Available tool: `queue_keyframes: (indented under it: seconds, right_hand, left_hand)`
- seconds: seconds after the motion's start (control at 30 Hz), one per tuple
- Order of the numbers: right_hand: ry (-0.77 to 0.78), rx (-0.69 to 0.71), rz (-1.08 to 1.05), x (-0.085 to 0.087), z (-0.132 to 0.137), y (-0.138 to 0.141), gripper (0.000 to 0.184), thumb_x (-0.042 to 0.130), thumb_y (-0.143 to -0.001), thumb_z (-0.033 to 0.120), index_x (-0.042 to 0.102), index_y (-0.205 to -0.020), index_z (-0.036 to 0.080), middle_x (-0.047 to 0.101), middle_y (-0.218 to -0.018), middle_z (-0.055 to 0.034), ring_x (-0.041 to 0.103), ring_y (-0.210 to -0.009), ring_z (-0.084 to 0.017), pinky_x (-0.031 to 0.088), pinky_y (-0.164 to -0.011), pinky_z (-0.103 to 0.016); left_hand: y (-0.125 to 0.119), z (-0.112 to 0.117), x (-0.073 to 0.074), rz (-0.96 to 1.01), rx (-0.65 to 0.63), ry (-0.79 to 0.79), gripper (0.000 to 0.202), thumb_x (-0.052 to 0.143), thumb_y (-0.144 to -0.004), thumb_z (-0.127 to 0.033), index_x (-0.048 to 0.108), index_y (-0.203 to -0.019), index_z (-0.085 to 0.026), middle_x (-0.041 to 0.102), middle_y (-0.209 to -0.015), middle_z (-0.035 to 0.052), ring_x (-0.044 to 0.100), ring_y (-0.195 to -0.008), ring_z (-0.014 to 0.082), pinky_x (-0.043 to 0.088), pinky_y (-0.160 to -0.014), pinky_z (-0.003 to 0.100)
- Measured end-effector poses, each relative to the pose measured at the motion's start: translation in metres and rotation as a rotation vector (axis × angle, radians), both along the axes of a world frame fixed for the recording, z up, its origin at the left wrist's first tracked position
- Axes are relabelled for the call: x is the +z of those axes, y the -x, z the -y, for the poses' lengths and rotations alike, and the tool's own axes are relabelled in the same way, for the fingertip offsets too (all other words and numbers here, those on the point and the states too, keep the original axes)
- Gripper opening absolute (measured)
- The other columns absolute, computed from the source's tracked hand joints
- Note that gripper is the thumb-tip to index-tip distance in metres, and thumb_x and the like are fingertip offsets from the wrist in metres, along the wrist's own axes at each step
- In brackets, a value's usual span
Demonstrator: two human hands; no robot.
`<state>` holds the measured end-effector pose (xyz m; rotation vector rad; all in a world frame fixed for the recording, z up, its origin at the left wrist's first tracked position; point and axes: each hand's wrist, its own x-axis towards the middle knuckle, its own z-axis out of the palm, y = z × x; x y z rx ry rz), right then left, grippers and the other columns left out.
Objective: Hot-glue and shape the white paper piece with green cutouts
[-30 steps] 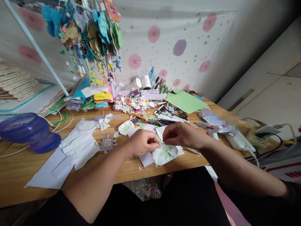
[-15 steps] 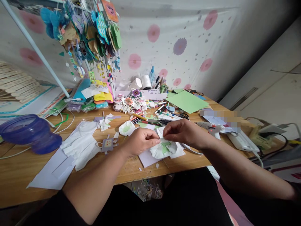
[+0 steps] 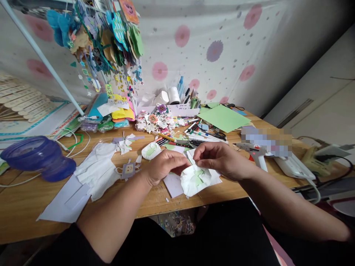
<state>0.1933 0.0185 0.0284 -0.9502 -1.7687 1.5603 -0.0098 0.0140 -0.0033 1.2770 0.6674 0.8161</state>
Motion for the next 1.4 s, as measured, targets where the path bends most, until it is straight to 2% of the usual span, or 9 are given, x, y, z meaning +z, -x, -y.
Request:
queue_keyframes:
  seconds: [0.1, 0.3, 0.63, 0.87, 1.03, 1.13, 1.23, 1.3, 1.4]
  right_hand:
    - [-0.017, -0.011, 0.035, 0.001, -0.002, 0.002, 0.015, 0.069, -0.072, 0.021, 0.059, -0.080, 0.014, 0.055, -0.068, 0.0022, 0.048, -0.060, -0.007, 0.035, -0.055, -0.021]
    - [-0.047, -0.036, 0.072, -0.002, -0.006, 0.006, 0.013, 0.067, -0.073, 0.020, 0.059, -0.080, 0.014, 0.053, -0.067, 0.0031, 0.047, -0.059, -0.006, 0.035, -0.054, -0.020]
    - [0.168, -0.082, -0.332, -0.014, -0.004, 0.010, 0.014, 0.076, -0.064, 0.020, 0.065, -0.073, 0.017, 0.058, -0.065, 0.0022, 0.049, -0.057, -0.006, 0.038, -0.054, -0.020]
    - [0.129, -0.274, -0.305, -0.025, -0.005, 0.000, 0.028, 0.066, -0.074, 0.043, 0.068, -0.081, 0.016, 0.061, -0.072, -0.0040, 0.054, -0.063, -0.013, 0.041, -0.055, -0.025]
    - [0.045, -0.352, -0.172, -0.036, -0.010, 0.007, 0.027, 0.069, -0.071, 0.041, 0.061, -0.068, 0.016, 0.054, -0.061, 0.0013, 0.048, -0.055, -0.009, 0.039, -0.052, -0.023]
    - [-0.013, -0.312, -0.111, -0.034, -0.020, 0.015, 0.030, 0.068, -0.071, 0.043, 0.059, -0.064, 0.016, 0.053, -0.058, 0.0020, 0.046, -0.053, -0.009, 0.037, -0.052, -0.023]
    - [-0.066, -0.166, -0.010, -0.028, -0.033, 0.021, 0.031, 0.065, -0.074, 0.045, 0.061, -0.065, 0.015, 0.052, -0.058, 0.0014, 0.045, -0.054, -0.009, 0.037, -0.053, -0.023]
    - [-0.102, -0.095, 0.037, -0.025, -0.041, 0.024, 0.033, 0.062, -0.076, 0.047, 0.062, -0.066, 0.015, 0.051, -0.057, 0.0011, 0.044, -0.053, -0.009, 0.037, -0.052, -0.024]
    - [-0.089, -0.121, -0.043, -0.029, -0.053, 0.028, 0.037, 0.054, -0.081, 0.051, 0.064, -0.073, 0.015, 0.055, -0.061, -0.0011, 0.048, -0.056, -0.012, 0.040, -0.054, -0.026]
  left_hand:
    - [-0.001, -0.001, -0.001, 0.063, 0.000, 0.130, 0.037, 0.058, -0.077, -0.048, 0.070, -0.074, -0.012, 0.066, -0.066, 0.0062, 0.055, -0.054, 0.0111, 0.040, -0.052, 0.023]
    - [-0.002, -0.004, -0.005, -0.098, 0.091, -0.057, 0.015, 0.071, -0.066, -0.027, 0.070, -0.070, -0.013, 0.060, -0.060, -0.0003, 0.047, -0.055, 0.0071, 0.035, -0.052, 0.020]
    - [0.003, -0.004, -0.001, -0.086, 0.051, -0.169, 0.014, 0.071, -0.069, -0.028, 0.070, -0.072, -0.015, 0.062, -0.064, -0.0008, 0.047, -0.057, 0.0065, 0.033, -0.054, 0.021]
    - [-0.002, -0.009, -0.004, -0.146, 0.228, -0.110, 0.018, 0.067, -0.070, -0.030, 0.065, -0.066, -0.013, 0.052, -0.056, -0.0029, 0.040, -0.053, 0.0065, 0.029, -0.050, 0.021]
    - [-0.004, -0.009, -0.002, -0.111, 0.334, -0.098, 0.022, 0.066, -0.071, -0.031, 0.060, -0.059, -0.013, 0.047, -0.053, -0.0038, 0.039, -0.051, 0.0064, 0.027, -0.049, 0.021]
    - [-0.003, -0.011, -0.002, 0.035, 0.315, 0.040, 0.029, 0.063, -0.074, -0.037, 0.057, -0.059, -0.014, 0.047, -0.053, -0.0035, 0.040, -0.049, 0.0063, 0.028, -0.046, 0.020]
    - [-0.001, -0.014, -0.004, 0.081, 0.333, 0.095, 0.026, 0.065, -0.073, -0.038, 0.060, -0.065, -0.014, 0.050, -0.055, -0.0034, 0.042, -0.048, 0.0058, 0.029, -0.045, 0.019]
    - [0.000, -0.018, -0.005, 0.045, 0.397, 0.059, 0.024, 0.068, -0.069, -0.036, 0.061, -0.066, -0.014, 0.051, -0.055, -0.0036, 0.043, -0.047, 0.0056, 0.031, -0.045, 0.019]
    - [0.002, -0.023, -0.008, 0.025, 0.554, 0.044, 0.024, 0.070, -0.065, -0.035, 0.060, -0.061, -0.013, 0.050, -0.052, -0.0044, 0.042, -0.046, 0.0056, 0.032, -0.045, 0.019]
